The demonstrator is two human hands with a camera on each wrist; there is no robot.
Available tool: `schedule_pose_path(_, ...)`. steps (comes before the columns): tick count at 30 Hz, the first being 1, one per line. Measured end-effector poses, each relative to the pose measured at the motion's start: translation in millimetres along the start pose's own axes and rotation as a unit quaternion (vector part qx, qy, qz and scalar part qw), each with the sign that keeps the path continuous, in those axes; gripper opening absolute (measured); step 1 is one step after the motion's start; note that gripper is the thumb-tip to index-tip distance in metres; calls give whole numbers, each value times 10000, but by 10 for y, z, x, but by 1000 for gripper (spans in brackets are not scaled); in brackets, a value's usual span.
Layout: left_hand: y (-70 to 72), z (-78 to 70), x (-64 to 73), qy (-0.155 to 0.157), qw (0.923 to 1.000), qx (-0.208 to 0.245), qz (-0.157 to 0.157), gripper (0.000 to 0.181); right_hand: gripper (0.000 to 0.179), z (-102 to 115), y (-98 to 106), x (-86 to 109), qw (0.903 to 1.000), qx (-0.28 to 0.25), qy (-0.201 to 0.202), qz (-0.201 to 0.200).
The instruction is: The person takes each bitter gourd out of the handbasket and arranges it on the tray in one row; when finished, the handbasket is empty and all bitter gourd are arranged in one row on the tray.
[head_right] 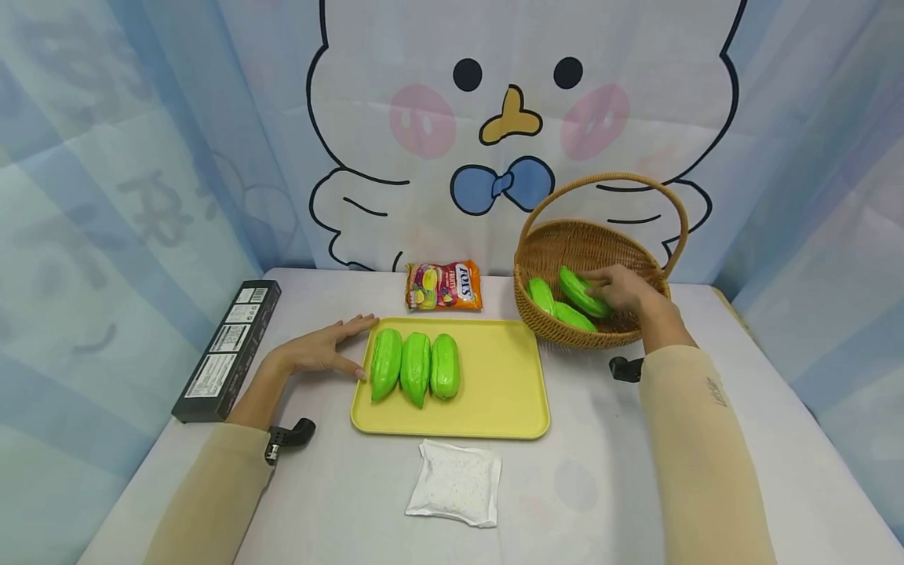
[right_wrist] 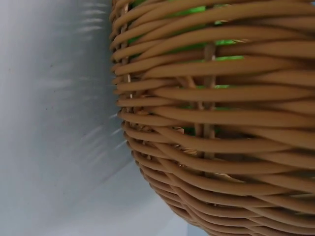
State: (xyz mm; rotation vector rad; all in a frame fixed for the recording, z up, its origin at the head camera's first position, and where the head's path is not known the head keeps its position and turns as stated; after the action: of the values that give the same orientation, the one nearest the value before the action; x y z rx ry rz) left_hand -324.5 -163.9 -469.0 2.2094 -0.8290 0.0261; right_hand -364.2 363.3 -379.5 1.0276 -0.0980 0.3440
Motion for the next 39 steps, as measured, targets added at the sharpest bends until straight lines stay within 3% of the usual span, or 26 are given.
schedule_pose_path(17, -14, 13, -9, -24, 10000, 45, -8, 111, 55, 373, 89, 175, 9944, -734, 242, -719)
schedule_pose_path(28, -10, 10, -12, -11, 10000, 13, -3, 112, 58, 599, 62, 433, 9800, -1354, 788, -1224)
schedule_pose_path(39, -3, 3, -20, -86, 10000, -44, -8, 111, 52, 860, -49, 699, 9663, -1840, 1141, -1395)
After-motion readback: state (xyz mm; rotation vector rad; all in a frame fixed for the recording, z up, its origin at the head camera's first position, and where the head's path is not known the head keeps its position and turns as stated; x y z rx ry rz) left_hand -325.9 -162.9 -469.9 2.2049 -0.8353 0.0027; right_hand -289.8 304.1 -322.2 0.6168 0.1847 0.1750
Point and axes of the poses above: each hand's wrist, its own x-axis away from the middle knuckle, its own y-axis out of the back of the hand, z = x × y, the point moved 4 cm from there along -x, towards the middle knuckle, and after that the axes turned 2 degrees about z, right-handed, at the moved point
